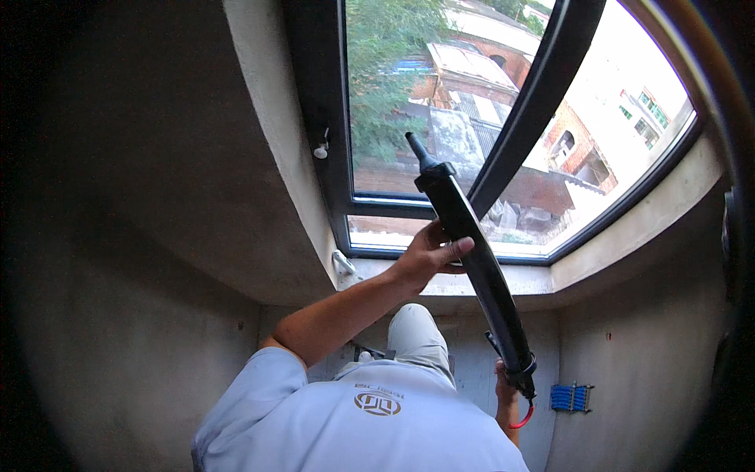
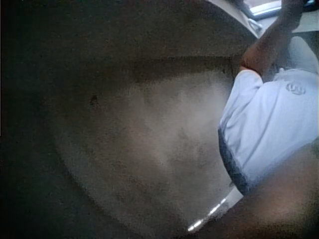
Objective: The person walks through a room under renovation, climbs a stepladder, and uses a caulking gun to apply sealant along the edges of a window frame. They prepare the tool, position it, and apply a continuous bead of sealant along the window perimeter.
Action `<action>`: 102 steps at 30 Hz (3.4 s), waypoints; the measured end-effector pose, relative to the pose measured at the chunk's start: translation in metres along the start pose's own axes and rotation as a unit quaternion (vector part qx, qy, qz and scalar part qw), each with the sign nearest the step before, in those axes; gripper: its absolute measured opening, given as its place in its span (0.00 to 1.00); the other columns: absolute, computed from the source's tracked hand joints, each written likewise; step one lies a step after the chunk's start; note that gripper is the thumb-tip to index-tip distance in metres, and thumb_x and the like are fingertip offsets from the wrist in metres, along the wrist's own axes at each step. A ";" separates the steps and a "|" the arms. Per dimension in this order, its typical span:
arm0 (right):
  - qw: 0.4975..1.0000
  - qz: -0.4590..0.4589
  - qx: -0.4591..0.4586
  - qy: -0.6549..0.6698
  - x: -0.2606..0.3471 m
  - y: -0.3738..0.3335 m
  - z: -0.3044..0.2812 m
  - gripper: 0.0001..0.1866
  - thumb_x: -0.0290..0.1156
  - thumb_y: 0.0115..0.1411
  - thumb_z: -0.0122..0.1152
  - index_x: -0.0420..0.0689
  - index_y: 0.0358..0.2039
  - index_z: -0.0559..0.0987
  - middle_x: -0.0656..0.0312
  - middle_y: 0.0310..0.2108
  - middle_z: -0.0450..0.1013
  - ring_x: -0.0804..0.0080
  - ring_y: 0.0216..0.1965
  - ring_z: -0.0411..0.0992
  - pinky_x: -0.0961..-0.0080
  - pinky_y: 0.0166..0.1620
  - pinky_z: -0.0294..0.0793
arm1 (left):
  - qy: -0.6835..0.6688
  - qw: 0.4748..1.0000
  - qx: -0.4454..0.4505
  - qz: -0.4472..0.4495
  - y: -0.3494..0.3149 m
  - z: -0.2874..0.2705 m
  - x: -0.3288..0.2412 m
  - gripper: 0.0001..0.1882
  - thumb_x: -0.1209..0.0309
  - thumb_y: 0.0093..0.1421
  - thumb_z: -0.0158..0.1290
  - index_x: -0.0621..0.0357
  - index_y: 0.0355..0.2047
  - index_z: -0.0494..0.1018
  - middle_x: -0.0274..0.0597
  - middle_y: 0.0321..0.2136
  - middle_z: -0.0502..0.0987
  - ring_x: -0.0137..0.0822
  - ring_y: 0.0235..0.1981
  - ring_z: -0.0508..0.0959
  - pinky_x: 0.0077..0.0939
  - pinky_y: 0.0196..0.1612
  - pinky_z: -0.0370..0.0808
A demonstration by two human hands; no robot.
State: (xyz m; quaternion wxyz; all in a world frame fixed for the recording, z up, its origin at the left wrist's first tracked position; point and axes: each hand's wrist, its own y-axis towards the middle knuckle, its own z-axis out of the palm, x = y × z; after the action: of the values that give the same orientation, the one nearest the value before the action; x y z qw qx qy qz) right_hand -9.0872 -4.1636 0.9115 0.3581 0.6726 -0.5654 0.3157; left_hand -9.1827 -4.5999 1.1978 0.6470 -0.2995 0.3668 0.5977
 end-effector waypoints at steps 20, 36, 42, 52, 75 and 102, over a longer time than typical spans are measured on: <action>0.895 -0.284 0.151 0.310 0.290 0.215 0.007 0.38 0.57 0.65 0.58 0.40 0.64 0.67 0.49 0.56 0.73 0.55 0.61 0.69 0.53 0.68 0.58 | 0.171 0.977 -0.086 0.089 0.125 0.026 -0.204 0.26 0.48 0.60 0.61 0.61 0.41 0.74 0.45 0.36 0.79 0.40 0.38 0.81 0.39 0.41 0.84; 0.840 -0.293 0.176 0.421 0.428 0.356 0.009 0.31 0.51 0.68 0.57 0.37 0.58 0.69 0.51 0.48 0.77 0.54 0.56 0.75 0.55 0.66 0.64 | 0.253 0.921 -0.196 0.223 0.237 0.023 -0.343 0.26 0.46 0.58 0.62 0.58 0.39 0.74 0.45 0.33 0.82 0.41 0.32 0.84 0.46 0.41 0.84; 0.841 -0.320 0.159 0.405 0.436 0.379 0.009 0.31 0.53 0.68 0.56 0.36 0.55 0.70 0.49 0.45 0.78 0.56 0.54 0.76 0.56 0.65 0.68 | 0.280 0.910 -0.175 0.251 0.261 0.014 -0.356 0.27 0.45 0.60 0.59 0.55 0.46 0.73 0.43 0.33 0.81 0.42 0.30 0.83 0.53 0.42 0.82; 0.834 -0.274 0.194 0.438 0.492 0.395 -0.023 0.36 0.65 0.67 0.44 0.40 0.46 0.76 0.52 0.38 0.79 0.57 0.47 0.79 0.59 0.57 0.75 | 0.263 0.915 -0.150 0.266 0.260 0.034 -0.410 0.25 0.46 0.63 0.57 0.53 0.48 0.71 0.45 0.34 0.81 0.43 0.30 0.84 0.51 0.39 0.83; 0.878 -0.229 0.156 0.390 0.424 0.372 -0.015 0.36 0.68 0.64 0.48 0.41 0.32 0.79 0.55 0.26 0.78 0.62 0.29 0.80 0.61 0.38 0.82 | 0.200 0.933 -0.177 0.241 0.254 -0.008 -0.312 0.23 0.48 0.63 0.56 0.57 0.44 0.73 0.44 0.35 0.82 0.41 0.32 0.84 0.46 0.40 0.85; 0.939 -0.116 0.116 0.302 0.406 0.338 -0.032 0.35 0.67 0.64 0.49 0.44 0.25 0.75 0.61 0.17 0.72 0.70 0.18 0.74 0.71 0.28 0.76 | 0.133 0.953 -0.240 0.128 0.213 -0.017 -0.273 0.21 0.53 0.65 0.56 0.59 0.43 0.73 0.44 0.34 0.79 0.41 0.35 0.84 0.42 0.36 0.86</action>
State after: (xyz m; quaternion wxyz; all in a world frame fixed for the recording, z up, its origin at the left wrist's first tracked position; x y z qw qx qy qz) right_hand -9.3563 -4.3886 1.3080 0.4653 0.6432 -0.3081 0.5242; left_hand -9.4004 -4.7425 1.4268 0.4193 -0.4735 0.3307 0.7005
